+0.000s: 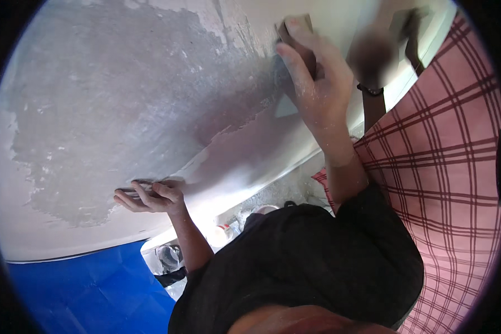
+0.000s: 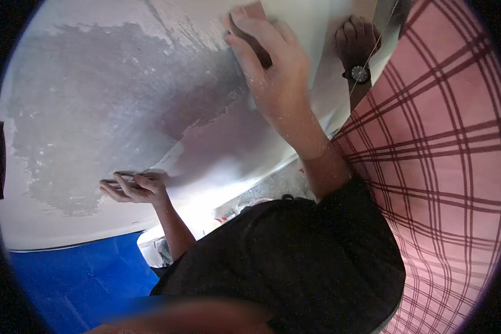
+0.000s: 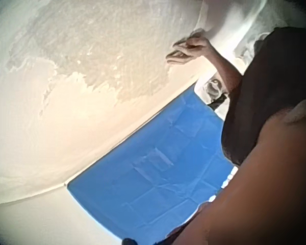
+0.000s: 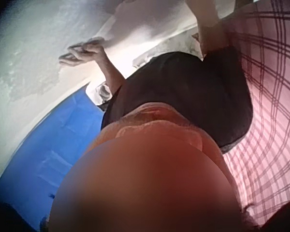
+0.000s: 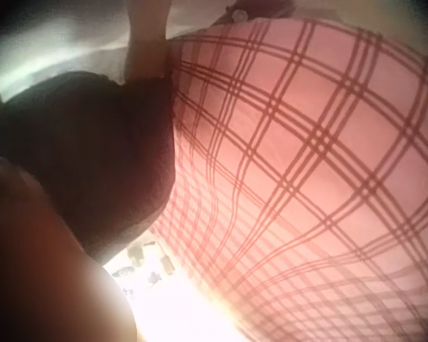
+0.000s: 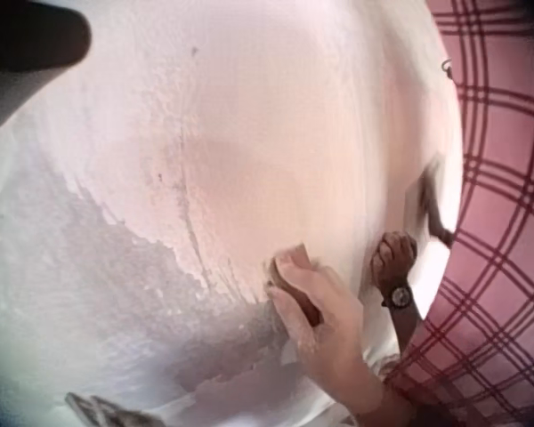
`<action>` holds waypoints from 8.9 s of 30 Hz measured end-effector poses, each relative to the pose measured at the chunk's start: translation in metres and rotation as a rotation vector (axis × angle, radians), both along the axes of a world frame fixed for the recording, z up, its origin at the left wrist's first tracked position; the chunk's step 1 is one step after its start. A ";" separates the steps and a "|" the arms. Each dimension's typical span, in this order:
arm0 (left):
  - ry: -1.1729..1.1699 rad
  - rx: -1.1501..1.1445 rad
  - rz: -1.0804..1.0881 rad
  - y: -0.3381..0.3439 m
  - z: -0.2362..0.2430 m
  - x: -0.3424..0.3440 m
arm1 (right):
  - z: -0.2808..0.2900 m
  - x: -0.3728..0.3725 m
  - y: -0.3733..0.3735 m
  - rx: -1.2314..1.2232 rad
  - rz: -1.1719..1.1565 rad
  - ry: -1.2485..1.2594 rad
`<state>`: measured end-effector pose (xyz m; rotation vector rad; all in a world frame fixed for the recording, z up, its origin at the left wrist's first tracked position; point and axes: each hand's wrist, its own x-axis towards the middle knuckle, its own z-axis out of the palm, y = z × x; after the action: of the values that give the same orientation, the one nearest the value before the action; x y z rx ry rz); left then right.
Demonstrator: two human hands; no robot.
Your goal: The recorder is patching a wall using a putty knife and joint compound.
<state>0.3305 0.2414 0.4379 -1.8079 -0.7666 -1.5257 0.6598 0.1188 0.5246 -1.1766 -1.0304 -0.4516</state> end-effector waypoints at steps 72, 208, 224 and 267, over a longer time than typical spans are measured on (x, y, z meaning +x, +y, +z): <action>-0.045 -0.612 0.046 0.040 -0.051 -0.290 | -0.050 -0.441 0.078 -0.481 0.380 -0.312; -0.698 -1.538 -1.024 -0.108 -0.015 0.124 | -0.120 -0.131 -0.041 -0.687 0.536 0.364; -0.536 -1.496 -0.924 -0.105 -0.013 0.100 | -0.124 -0.154 -0.039 -0.603 0.631 0.422; -0.576 -1.471 -0.882 -0.087 -0.023 0.078 | -0.145 -0.168 -0.014 -0.656 0.559 0.348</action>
<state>0.4090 0.1541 0.4151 -3.0277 -1.8668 -2.3721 0.4921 0.1044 0.3800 -1.3959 -1.1728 0.5575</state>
